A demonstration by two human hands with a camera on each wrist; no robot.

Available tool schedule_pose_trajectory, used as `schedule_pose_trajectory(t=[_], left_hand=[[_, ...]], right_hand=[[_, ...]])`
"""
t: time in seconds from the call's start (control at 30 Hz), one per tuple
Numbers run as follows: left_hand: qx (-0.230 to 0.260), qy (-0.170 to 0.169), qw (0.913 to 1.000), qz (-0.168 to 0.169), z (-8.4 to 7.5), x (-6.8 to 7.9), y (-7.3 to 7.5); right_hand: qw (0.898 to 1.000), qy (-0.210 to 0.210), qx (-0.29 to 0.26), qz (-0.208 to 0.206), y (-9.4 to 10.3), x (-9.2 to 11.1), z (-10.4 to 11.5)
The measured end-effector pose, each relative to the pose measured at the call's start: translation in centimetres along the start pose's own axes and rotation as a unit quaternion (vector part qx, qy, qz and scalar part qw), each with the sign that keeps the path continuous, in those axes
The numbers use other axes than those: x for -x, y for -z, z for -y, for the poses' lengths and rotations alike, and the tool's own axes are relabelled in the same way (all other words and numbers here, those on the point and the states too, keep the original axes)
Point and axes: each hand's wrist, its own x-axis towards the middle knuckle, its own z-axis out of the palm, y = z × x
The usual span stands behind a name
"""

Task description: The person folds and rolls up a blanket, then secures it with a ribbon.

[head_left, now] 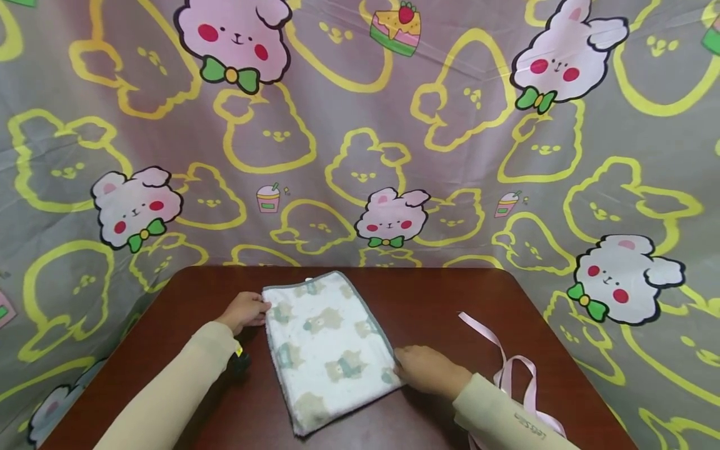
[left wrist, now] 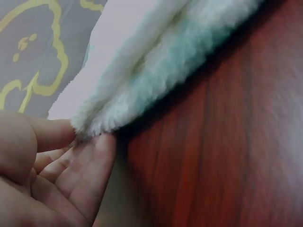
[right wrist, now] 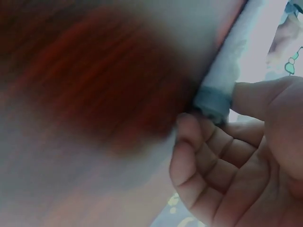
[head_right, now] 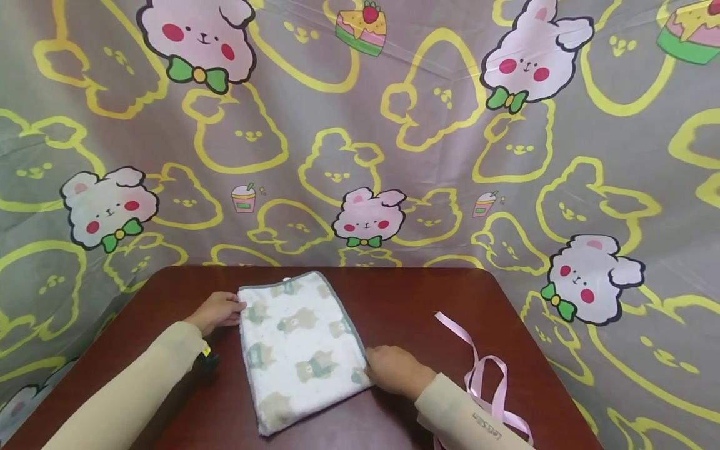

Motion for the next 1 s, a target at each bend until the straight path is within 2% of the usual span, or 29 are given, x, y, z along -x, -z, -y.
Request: schedule_pose_trajectory(t=[0.13,0.23,0.37,0.5,0.6,0.7,0.83,1.0], left_hand=[[-0.012,-0.011,0.9996,-0.025,-0.6,-0.5,-1.0],[-0.017,-0.006,0.9994,-0.031,-0.7,-0.7,-1.5],[-0.018,-0.003,0.9998,-0.01,-0.7,-0.2,-1.4],[-0.004,0.015,0.9995,0.028,-0.3,0.8,-1.5],[0.014,0.027,0.9988,0.039,0.0,1.9,-0.9],[0.035,0.021,0.9984,0.039,0.1,2.0,-1.3],[0.032,0.005,0.9992,0.023,0.2,1.7,-1.6],[0.023,0.004,0.9997,-0.001,0.0,0.7,-1.8]], right_hand=[[1.0,0.004,0.021,0.002,0.2,0.0,0.3],[1.0,-0.004,0.018,0.013,0.2,-0.1,0.4],[0.998,-0.047,-0.034,0.04,0.3,-0.5,0.1],[0.988,-0.096,-0.106,0.065,0.3,-0.7,-0.6],[0.985,-0.092,-0.125,0.069,0.1,-1.5,-0.6],[0.987,-0.085,-0.121,0.057,0.2,-1.3,-0.9],[0.989,-0.075,-0.119,0.046,0.3,-1.3,-0.7],[0.989,-0.067,-0.117,0.058,0.5,-1.6,-0.1]])
